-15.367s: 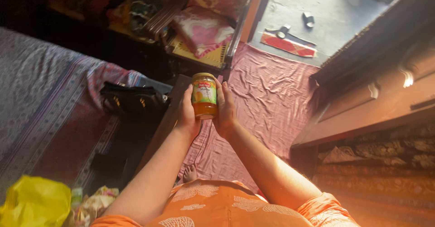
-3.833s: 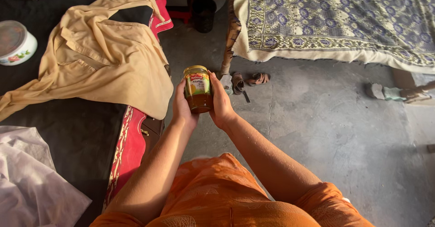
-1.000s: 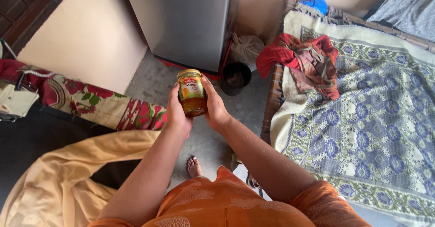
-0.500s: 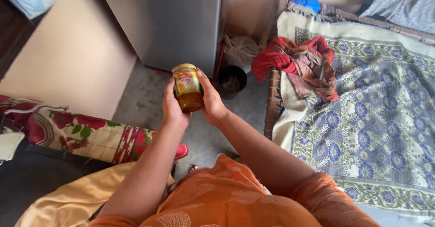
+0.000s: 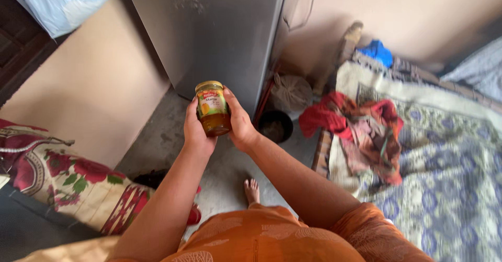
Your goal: The person takes a jar of mango pickle, wipes it with a cloth, and places it inside a refrigerator on a shelf.
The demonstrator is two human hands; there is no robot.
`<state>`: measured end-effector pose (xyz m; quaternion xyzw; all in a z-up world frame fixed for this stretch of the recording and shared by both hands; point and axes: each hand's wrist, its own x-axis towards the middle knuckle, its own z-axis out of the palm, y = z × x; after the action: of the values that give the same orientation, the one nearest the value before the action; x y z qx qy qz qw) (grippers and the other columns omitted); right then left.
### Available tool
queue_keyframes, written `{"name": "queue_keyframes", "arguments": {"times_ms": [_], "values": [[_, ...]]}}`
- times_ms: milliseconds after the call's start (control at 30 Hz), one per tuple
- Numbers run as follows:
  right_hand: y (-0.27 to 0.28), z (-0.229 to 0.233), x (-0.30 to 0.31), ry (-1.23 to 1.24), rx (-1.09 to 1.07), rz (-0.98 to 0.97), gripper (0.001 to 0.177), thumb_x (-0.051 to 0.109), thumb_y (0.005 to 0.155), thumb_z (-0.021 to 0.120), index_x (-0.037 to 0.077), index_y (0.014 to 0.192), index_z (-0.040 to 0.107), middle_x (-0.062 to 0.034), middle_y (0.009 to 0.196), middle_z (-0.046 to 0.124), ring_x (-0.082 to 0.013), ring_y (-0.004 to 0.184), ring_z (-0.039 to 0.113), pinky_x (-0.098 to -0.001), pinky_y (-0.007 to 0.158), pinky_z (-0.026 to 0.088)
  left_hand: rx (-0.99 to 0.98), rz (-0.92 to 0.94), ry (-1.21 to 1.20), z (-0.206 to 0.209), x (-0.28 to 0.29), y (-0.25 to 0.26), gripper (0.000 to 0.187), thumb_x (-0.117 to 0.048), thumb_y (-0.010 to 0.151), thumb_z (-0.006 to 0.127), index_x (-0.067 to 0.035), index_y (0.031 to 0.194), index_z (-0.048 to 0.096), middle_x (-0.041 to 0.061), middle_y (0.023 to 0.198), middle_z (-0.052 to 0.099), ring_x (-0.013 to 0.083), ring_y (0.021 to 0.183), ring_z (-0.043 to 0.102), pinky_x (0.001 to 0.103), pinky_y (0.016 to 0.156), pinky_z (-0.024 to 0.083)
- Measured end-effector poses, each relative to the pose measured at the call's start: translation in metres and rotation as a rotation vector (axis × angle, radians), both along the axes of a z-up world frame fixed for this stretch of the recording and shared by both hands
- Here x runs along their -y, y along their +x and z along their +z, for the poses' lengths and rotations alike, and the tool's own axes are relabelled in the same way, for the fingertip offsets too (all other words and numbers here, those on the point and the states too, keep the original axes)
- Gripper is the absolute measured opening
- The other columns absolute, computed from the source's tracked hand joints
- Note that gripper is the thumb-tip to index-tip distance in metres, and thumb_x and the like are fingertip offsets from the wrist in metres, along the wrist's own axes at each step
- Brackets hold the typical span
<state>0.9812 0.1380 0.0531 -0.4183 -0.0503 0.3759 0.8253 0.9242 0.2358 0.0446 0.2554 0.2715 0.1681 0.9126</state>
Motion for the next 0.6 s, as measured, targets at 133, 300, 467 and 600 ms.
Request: {"name": "queue_keyframes", "arguments": {"times_ms": [133, 300, 467, 600], "values": [[0.044, 0.012, -0.005, -0.019, 0.034, 0.103, 0.062, 0.051, 0.101, 0.05, 0.016, 0.151, 0.047, -0.0052, 0.137, 0.059, -0.0206, 0.128, 0.054, -0.0388, 0.111, 0.042, -0.001, 0.094, -0.031, 0.013, -0.001, 0.034, 0.041, -0.042, 0.1, 0.053, -0.013, 0.128, 0.06, 0.004, 0.123, 0.067, 0.0212, 0.116, 0.065, 0.043, 0.102, 0.054], [0.079, 0.02, -0.016, -0.1, 0.011, 0.191, 0.063, 0.053, 0.098, 0.049, 0.023, 0.153, 0.042, -0.0019, 0.143, 0.056, -0.0186, 0.134, 0.051, -0.0379, 0.114, 0.038, 0.016, 0.169, -0.045, 0.016, -0.007, 0.061, 0.043, -0.042, 0.099, 0.051, -0.012, 0.129, 0.06, 0.004, 0.124, 0.068, 0.0219, 0.117, 0.065, 0.042, 0.103, 0.053], [0.099, 0.013, -0.028, -0.089, 0.035, 0.277, 0.062, 0.052, 0.099, 0.05, 0.018, 0.151, 0.048, -0.0033, 0.14, 0.057, -0.019, 0.131, 0.051, -0.0387, 0.114, 0.038, -0.025, 0.245, -0.073, 0.007, -0.015, 0.073, 0.043, -0.043, 0.098, 0.052, -0.013, 0.127, 0.06, 0.004, 0.122, 0.068, 0.022, 0.115, 0.065, 0.042, 0.101, 0.053], [0.11, 0.01, -0.046, -0.098, 0.019, 0.326, 0.059, 0.051, 0.1, 0.05, 0.016, 0.147, 0.051, -0.0043, 0.136, 0.059, -0.0198, 0.128, 0.053, -0.0394, 0.112, 0.039, 0.033, 0.272, -0.029, 0.001, -0.029, 0.08, 0.043, -0.043, 0.099, 0.054, -0.012, 0.127, 0.06, 0.004, 0.121, 0.067, 0.0215, 0.114, 0.065, 0.041, 0.101, 0.053]]}}
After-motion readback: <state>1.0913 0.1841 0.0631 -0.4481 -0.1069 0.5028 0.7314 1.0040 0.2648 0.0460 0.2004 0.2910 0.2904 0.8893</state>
